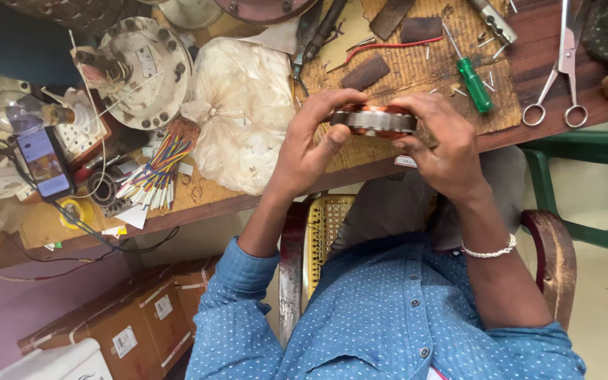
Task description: The person assembles a circular electrical component by inserting small white plastic pieces into slots around a copper-wound stator. They handle the component with both hands, rotate it to access different slots, and place each piece into position.
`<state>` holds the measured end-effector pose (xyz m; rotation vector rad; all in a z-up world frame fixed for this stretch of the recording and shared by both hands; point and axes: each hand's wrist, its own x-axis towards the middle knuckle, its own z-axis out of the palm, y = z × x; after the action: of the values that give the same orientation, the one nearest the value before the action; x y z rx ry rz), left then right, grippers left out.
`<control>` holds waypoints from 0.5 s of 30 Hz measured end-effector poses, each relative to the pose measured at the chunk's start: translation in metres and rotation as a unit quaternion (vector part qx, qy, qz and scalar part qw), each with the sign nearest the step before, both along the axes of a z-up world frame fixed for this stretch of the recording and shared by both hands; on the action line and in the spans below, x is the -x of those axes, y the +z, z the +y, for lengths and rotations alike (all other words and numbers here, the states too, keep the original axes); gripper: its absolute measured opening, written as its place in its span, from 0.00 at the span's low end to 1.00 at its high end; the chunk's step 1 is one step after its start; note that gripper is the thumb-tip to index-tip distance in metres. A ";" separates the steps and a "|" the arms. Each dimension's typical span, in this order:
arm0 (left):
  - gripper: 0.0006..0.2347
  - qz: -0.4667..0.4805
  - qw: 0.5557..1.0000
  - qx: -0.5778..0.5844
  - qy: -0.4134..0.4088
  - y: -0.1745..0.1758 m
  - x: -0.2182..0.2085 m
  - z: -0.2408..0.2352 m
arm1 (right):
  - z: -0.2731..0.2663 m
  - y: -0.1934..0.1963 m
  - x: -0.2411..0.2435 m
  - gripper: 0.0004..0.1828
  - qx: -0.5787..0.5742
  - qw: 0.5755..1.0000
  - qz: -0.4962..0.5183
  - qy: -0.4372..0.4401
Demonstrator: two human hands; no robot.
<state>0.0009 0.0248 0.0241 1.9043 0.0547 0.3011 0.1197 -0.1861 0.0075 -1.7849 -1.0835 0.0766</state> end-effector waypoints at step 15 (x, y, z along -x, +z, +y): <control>0.22 -0.035 0.995 -0.089 0.031 0.001 0.005 -0.022 | -0.002 0.034 0.004 0.27 0.049 0.999 0.009 0.009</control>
<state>-0.0045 0.0033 0.0247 2.0706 0.0411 0.4263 0.1157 -0.1877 0.0416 -1.8588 -1.1004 0.1587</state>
